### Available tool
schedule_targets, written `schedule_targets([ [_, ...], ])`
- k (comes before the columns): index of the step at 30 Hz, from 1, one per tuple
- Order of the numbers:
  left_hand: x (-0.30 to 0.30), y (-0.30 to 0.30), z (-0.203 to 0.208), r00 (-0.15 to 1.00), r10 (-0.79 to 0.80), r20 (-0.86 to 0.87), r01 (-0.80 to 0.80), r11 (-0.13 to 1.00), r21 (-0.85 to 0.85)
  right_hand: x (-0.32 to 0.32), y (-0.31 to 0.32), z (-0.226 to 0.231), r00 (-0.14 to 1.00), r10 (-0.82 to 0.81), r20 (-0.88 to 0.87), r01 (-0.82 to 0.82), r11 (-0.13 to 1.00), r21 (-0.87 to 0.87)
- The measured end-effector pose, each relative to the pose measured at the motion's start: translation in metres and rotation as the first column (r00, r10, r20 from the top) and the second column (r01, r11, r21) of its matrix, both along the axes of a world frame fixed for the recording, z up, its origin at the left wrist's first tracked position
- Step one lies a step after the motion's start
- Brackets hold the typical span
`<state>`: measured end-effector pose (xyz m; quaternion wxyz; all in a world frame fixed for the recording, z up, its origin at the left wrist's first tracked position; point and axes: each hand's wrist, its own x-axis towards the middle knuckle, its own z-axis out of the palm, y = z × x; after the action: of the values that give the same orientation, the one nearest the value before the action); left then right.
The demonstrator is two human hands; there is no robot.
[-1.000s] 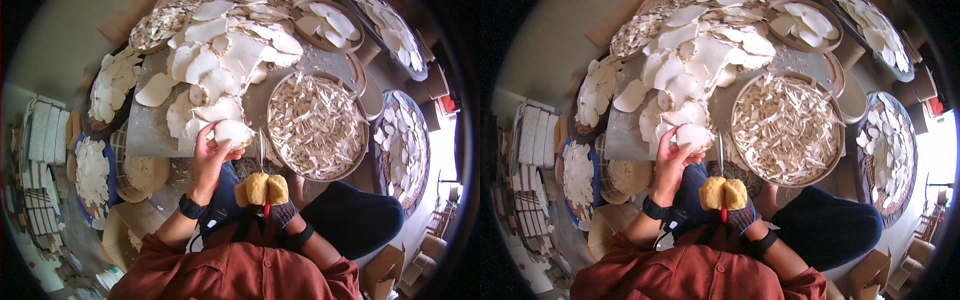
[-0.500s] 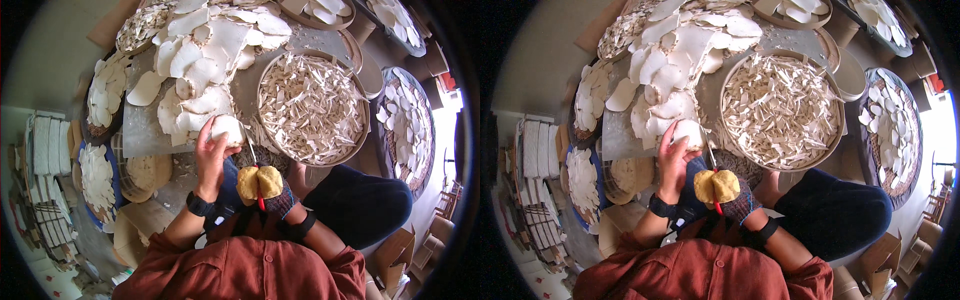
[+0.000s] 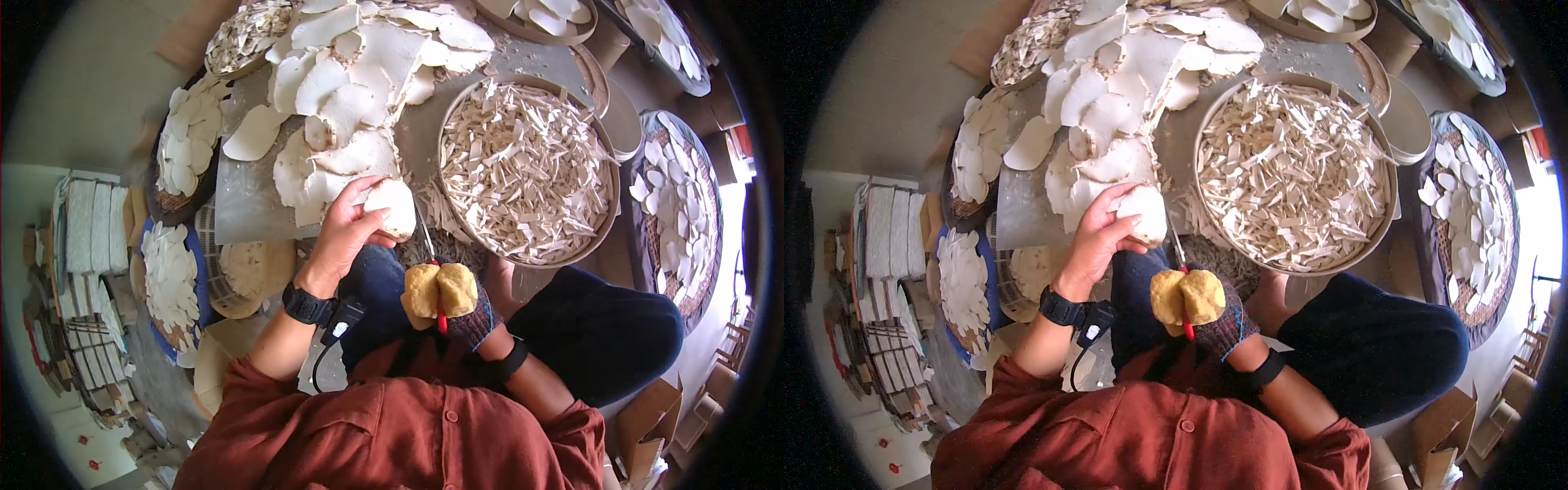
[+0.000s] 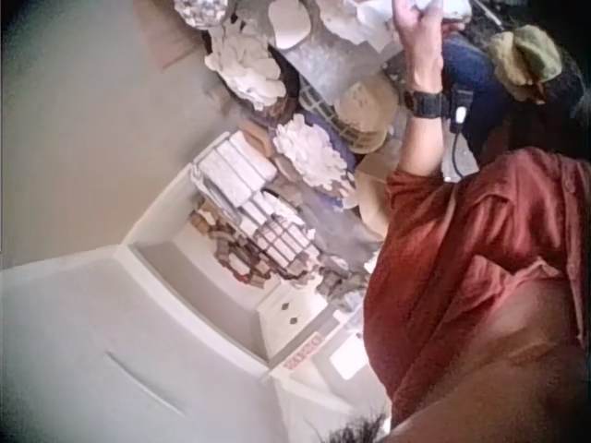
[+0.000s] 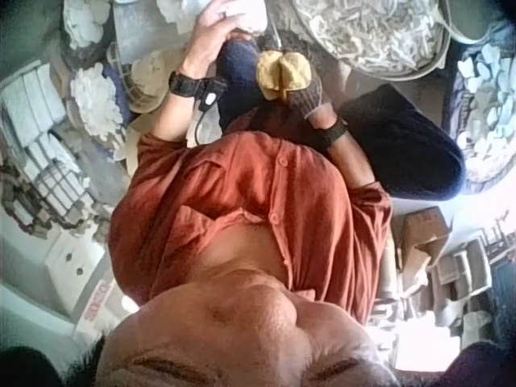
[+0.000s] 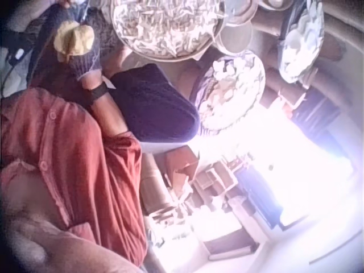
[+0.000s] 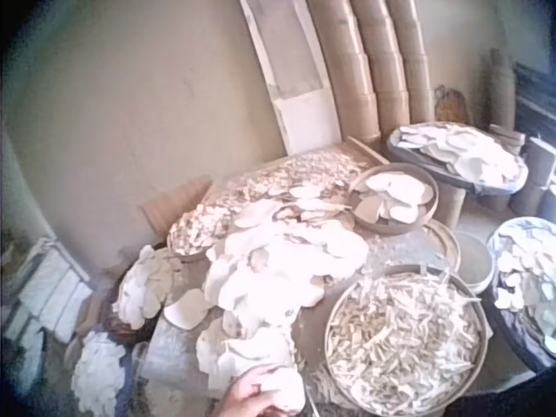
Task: The person picks up large pieces of dried root by hand, trims them into smaller strips using shears, and drops the cut pieces into a round wooden tray.
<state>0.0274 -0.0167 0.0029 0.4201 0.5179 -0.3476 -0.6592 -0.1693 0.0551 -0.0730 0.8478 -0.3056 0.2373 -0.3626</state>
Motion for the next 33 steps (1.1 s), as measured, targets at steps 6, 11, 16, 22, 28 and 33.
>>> schedule_targets([
  [6, -0.011, 0.001, 0.016, 0.981, -0.115, 0.156, 0.12, 0.992, -0.027, 0.005, -0.01, -0.009, 0.939, -0.194, -0.283, 0.082, 0.927, -0.365],
  [11, -0.02, 0.012, -0.02, 0.957, 0.258, 0.13, -0.218, 0.941, -0.26, 0.008, 0.001, -0.001, 0.968, -0.066, -0.242, 0.048, 0.996, -0.08],
  [16, -0.028, 0.009, -0.013, 0.921, 0.39, 0.01, -0.377, 0.896, -0.237, 0.011, 0.006, -0.01, 0.943, -0.142, -0.302, 0.08, 0.975, -0.208],
  [22, -0.017, 0.012, -0.018, 0.985, 0.171, 0.036, -0.163, 0.973, -0.16, 0.006, -0.003, -0.02, 0.859, -0.221, -0.462, -0.006, 0.898, -0.441],
  [28, 0.002, 0.009, -0.016, 0.995, 0.045, 0.089, -0.035, 0.993, -0.112, 0.004, 0.006, -0.005, 0.737, -0.396, -0.548, -0.2, 0.646, -0.737],
  [33, 0.006, 0.002, -0.006, 0.997, -0.014, 0.081, 0.026, 0.99, -0.141, 0.005, 0.005, -0.009, 0.864, -0.234, -0.446, -0.016, 0.873, -0.488],
])
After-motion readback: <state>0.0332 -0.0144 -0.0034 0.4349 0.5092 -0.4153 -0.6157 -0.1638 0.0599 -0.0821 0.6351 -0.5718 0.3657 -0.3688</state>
